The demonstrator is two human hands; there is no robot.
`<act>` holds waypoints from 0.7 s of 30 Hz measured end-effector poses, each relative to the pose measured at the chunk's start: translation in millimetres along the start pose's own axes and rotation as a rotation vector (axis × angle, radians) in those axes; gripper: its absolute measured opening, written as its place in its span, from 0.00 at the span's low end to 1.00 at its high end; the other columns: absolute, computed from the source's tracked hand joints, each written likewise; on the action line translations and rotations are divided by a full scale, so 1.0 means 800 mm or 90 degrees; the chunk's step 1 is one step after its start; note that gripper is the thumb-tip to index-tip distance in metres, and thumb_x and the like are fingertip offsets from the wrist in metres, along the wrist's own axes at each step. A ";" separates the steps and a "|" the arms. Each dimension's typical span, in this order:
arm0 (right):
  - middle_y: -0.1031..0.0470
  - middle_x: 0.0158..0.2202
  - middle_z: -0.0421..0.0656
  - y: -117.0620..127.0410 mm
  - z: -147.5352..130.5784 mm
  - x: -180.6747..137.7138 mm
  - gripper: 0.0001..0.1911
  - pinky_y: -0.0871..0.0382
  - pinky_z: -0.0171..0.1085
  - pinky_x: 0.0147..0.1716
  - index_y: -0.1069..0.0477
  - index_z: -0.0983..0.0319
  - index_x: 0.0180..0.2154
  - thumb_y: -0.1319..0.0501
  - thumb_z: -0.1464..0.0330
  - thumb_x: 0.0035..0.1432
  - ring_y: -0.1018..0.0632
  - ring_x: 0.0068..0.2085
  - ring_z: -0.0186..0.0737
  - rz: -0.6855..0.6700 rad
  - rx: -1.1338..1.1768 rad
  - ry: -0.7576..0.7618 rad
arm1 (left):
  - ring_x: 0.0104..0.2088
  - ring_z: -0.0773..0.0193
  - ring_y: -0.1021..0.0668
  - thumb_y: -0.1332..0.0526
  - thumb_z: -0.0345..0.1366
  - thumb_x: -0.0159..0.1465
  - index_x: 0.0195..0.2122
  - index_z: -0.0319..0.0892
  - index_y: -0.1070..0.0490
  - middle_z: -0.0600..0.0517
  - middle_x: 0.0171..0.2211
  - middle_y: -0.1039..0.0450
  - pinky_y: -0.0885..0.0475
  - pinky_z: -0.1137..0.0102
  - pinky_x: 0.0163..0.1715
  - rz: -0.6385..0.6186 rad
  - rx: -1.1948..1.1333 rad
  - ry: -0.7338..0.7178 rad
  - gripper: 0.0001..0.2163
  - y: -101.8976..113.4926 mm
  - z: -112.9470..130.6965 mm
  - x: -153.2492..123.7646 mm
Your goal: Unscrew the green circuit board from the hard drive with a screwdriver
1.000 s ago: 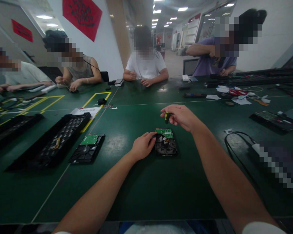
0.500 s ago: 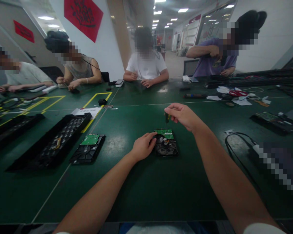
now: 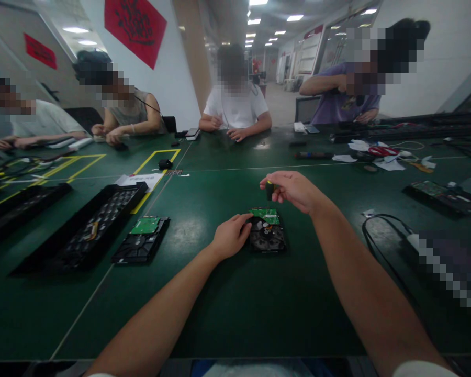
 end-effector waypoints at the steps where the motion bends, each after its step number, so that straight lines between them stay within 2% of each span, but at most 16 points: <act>1: 0.17 0.43 0.49 -0.003 0.001 -0.001 0.09 0.34 0.29 0.18 0.22 0.63 0.37 0.39 0.67 0.68 0.26 0.23 0.28 -0.017 0.018 -0.006 | 0.54 0.54 0.20 0.48 0.42 0.76 0.66 0.48 0.32 0.46 0.56 0.23 0.25 0.59 0.58 0.000 0.001 0.002 0.20 0.000 0.000 0.000; 6: 0.18 0.40 0.49 -0.010 0.008 -0.001 0.06 0.26 0.30 0.25 0.27 0.63 0.39 0.39 0.67 0.70 0.22 0.27 0.31 -0.062 0.108 -0.030 | 0.53 0.55 0.19 0.48 0.42 0.76 0.66 0.49 0.32 0.47 0.56 0.23 0.24 0.59 0.57 0.005 -0.001 -0.003 0.20 0.001 0.001 0.000; 9: 0.19 0.37 0.45 -0.004 0.009 0.001 0.05 0.26 0.30 0.26 0.28 0.60 0.45 0.39 0.66 0.71 0.21 0.28 0.33 -0.046 0.131 -0.013 | 0.53 0.55 0.19 0.48 0.42 0.75 0.66 0.49 0.32 0.47 0.56 0.23 0.24 0.59 0.56 0.005 -0.003 -0.002 0.20 0.001 0.001 -0.001; 12: 0.23 0.33 0.40 0.004 0.006 0.003 0.09 0.29 0.30 0.25 0.27 0.58 0.49 0.36 0.65 0.68 0.22 0.28 0.32 -0.024 0.092 0.019 | 0.53 0.54 0.19 0.48 0.42 0.75 0.66 0.49 0.32 0.46 0.56 0.23 0.24 0.59 0.56 0.005 -0.001 0.000 0.20 0.000 0.000 0.000; 16: 0.26 0.30 0.38 0.014 -0.002 0.002 0.07 0.36 0.29 0.21 0.24 0.59 0.41 0.32 0.63 0.64 0.27 0.26 0.30 0.004 -0.038 0.057 | 0.54 0.55 0.20 0.48 0.42 0.75 0.66 0.48 0.32 0.46 0.57 0.23 0.24 0.60 0.57 0.007 -0.002 -0.007 0.20 0.000 -0.001 0.001; 21: 0.27 0.26 0.39 0.026 -0.010 0.002 0.07 0.37 0.31 0.22 0.26 0.60 0.31 0.30 0.67 0.59 0.29 0.25 0.32 0.078 -0.130 0.067 | 0.54 0.54 0.20 0.47 0.42 0.75 0.65 0.48 0.32 0.46 0.57 0.23 0.25 0.59 0.58 0.000 -0.003 -0.005 0.20 -0.002 -0.002 0.002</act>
Point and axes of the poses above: each hand's wrist, its own x-axis towards the middle knuckle, its own y-axis out of the back of the hand, z = x × y, the point moved 10 cm from there along x, towards the middle knuckle
